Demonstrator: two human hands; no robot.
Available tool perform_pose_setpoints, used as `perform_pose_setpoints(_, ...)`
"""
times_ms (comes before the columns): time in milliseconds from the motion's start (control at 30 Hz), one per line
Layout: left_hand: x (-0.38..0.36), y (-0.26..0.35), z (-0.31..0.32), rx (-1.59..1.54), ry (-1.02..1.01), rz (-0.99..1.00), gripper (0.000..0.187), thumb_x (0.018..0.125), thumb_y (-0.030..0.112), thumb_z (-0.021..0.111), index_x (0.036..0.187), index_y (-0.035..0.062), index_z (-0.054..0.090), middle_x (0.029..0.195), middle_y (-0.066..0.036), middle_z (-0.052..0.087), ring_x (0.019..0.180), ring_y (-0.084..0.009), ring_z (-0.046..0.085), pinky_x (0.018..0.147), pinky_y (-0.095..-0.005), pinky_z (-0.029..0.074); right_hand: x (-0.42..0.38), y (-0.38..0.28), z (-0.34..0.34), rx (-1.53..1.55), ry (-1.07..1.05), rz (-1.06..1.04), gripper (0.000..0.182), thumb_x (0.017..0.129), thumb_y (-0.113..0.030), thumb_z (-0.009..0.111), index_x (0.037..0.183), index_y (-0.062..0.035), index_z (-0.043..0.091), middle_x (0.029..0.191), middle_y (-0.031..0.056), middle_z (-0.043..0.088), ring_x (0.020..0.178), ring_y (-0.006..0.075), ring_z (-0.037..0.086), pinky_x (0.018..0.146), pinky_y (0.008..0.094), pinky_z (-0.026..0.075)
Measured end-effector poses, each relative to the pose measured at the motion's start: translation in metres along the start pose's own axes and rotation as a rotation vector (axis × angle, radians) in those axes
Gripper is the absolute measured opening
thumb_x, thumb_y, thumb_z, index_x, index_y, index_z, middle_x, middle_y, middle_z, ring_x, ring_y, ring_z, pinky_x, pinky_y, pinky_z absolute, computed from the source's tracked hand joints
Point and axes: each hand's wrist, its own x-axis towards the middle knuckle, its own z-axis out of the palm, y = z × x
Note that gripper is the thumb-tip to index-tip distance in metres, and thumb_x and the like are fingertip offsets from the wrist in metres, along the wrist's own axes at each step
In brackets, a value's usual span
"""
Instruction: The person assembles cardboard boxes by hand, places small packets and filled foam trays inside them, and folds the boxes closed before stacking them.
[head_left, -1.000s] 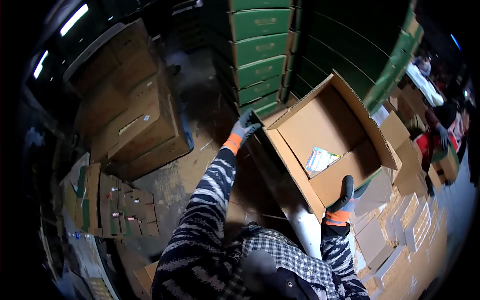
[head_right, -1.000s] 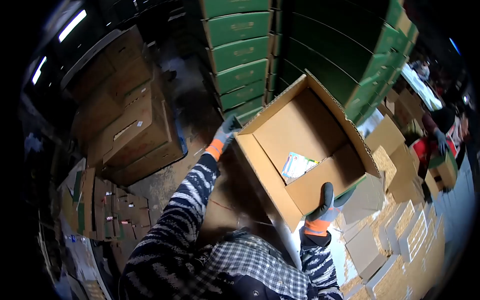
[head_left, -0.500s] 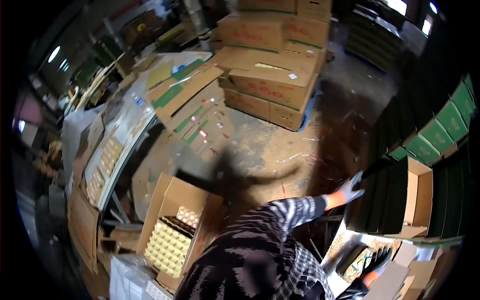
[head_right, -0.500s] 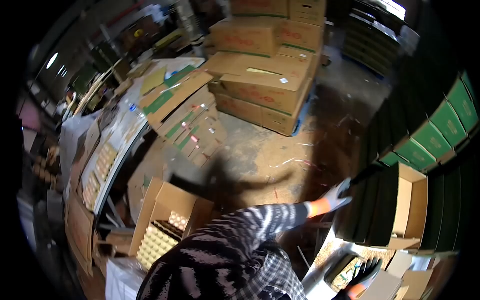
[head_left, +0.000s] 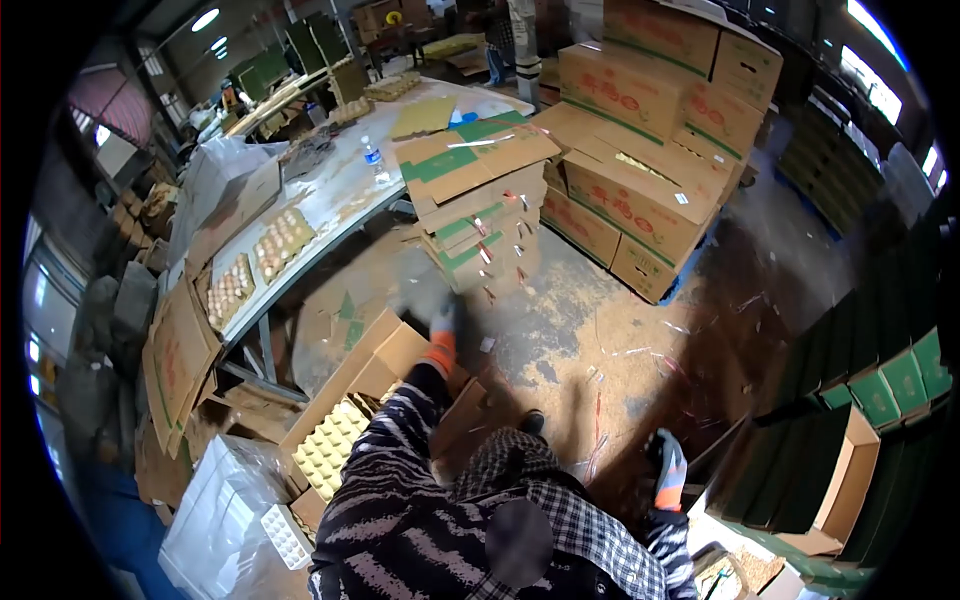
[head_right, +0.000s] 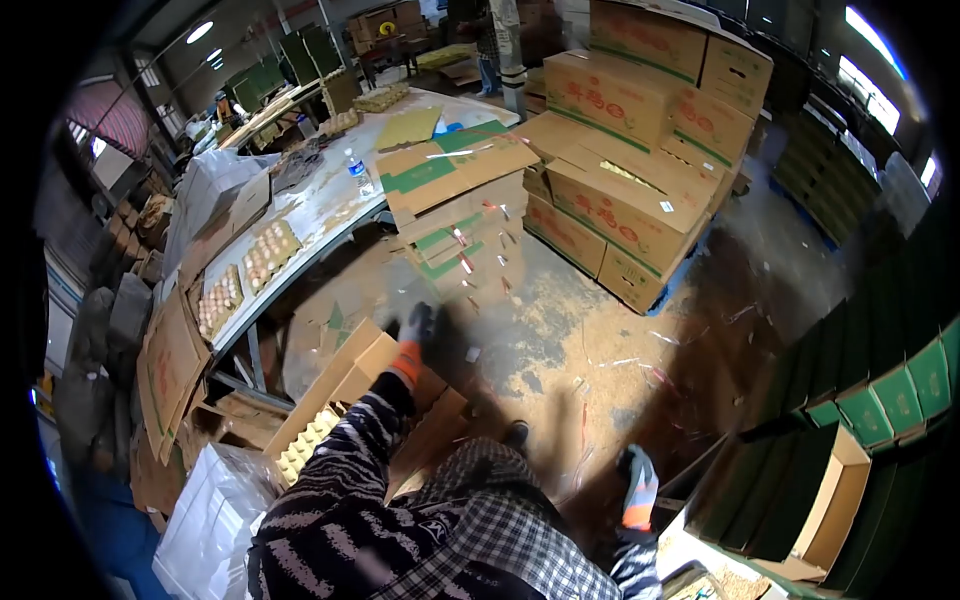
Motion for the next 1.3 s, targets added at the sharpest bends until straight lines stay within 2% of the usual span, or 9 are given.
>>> perform_pose_setpoints(200,0.202,-0.091,-0.111,-0.344,0.204,-0.256,0.071,0.083,0.062,0.06,0.134,0.014,0.051,0.127,-0.006,0.059,0.102,-0.0251,0.054,0.085,-0.0453,0.042,0.206,-0.031,0.112,0.209,-0.201,0.175,0.045,0.101,-0.031,0.047,0.131,0.0021,0.053,0.117,0.013,0.065,0.103,0.0253,0.064,0.092,0.0353,0.05)
perform_pose_setpoints(333,0.174,0.041,-0.072,-0.277,0.209,-0.241,0.092,0.082,0.072,0.052,0.149,0.0126,0.034,0.153,-0.011,0.034,0.138,-0.032,0.033,0.108,-0.0482,0.028,0.35,-0.033,0.217,0.132,-0.337,0.21,0.053,0.1,-0.044,0.046,0.135,-0.0041,0.051,0.128,0.0097,0.06,0.113,0.0208,0.059,0.092,0.0335,0.047)
perform_pose_setpoints(700,0.343,0.044,-0.07,-0.351,0.075,-0.439,0.096,0.08,0.079,0.045,0.149,0.0134,0.033,0.147,-0.01,0.041,0.13,-0.0278,0.042,0.104,-0.0445,0.033,0.65,0.021,0.426,0.205,-0.259,0.324,0.075,0.096,-0.061,0.034,0.147,-0.0071,0.036,0.152,0.0106,0.038,0.135,0.0349,0.038,0.109,0.0492,0.029)
perform_pose_setpoints(867,0.371,0.034,-0.064,-0.153,-0.182,-0.218,0.088,0.089,0.073,0.035,0.149,0.0095,0.032,0.148,-0.012,0.041,0.134,-0.0286,0.042,0.105,-0.0459,0.034,0.691,0.045,0.47,0.249,-0.171,0.446,0.079,0.09,-0.07,0.036,0.144,-0.0132,0.042,0.147,0.0072,0.046,0.132,0.0324,0.042,0.105,0.0511,0.029)
perform_pose_setpoints(967,0.386,0.025,-0.067,0.244,-0.35,0.225,0.065,0.098,0.021,0.055,0.146,0.002,0.017,0.133,-0.015,0.053,0.117,-0.0233,0.055,0.1,-0.0373,0.046,0.68,0.042,0.484,0.169,-0.12,0.395,0.077,0.089,-0.071,0.038,0.141,-0.0144,0.046,0.141,0.0089,0.05,0.127,0.031,0.046,0.103,0.0513,0.03)
perform_pose_setpoints(1033,0.403,-0.005,-0.072,0.156,-0.354,0.239,0.058,0.098,0.022,0.053,0.144,0.0017,0.024,0.133,-0.015,0.053,0.118,-0.025,0.055,0.1,-0.0381,0.046,0.667,0.041,0.482,0.17,-0.189,0.275,0.076,0.089,-0.07,0.039,0.139,-0.0138,0.047,0.137,0.0097,0.053,0.124,0.0308,0.048,0.102,0.051,0.031)
perform_pose_setpoints(1133,0.401,0.001,-0.091,0.015,-0.38,0.026,0.057,0.098,0.023,0.052,0.144,0.0017,0.026,0.134,-0.015,0.053,0.119,-0.0258,0.054,0.1,-0.0387,0.046,0.638,0.045,0.466,-0.006,-0.367,0.022,0.047,0.099,-0.035,0.05,0.139,-0.0113,0.042,0.131,0.0069,0.055,0.121,0.0231,0.053,0.094,0.0394,0.047)
perform_pose_setpoints(1200,0.396,0.019,-0.113,-0.106,-0.408,-0.167,0.056,0.099,0.024,0.051,0.143,0.0016,0.027,0.134,-0.016,0.053,0.119,-0.0263,0.054,0.1,-0.0391,0.046,0.611,0.053,0.459,0.421,-0.171,0.451,0.046,0.099,-0.031,0.053,0.139,-0.0112,0.043,0.132,0.0069,0.055,0.122,0.0212,0.052,0.097,0.039,0.047)
perform_pose_setpoints(1300,0.385,0.035,-0.135,-0.235,-0.409,-0.32,0.054,0.099,0.025,0.05,0.143,0.0015,0.029,0.134,-0.016,0.053,0.12,-0.0271,0.053,0.101,-0.0397,0.046,0.586,0.069,0.437,0.332,-0.439,-0.014,0.046,0.1,-0.022,0.05,0.142,-0.0045,0.04,0.138,0.0102,0.051,0.124,0.0206,0.051,0.1,0.0366,0.046)
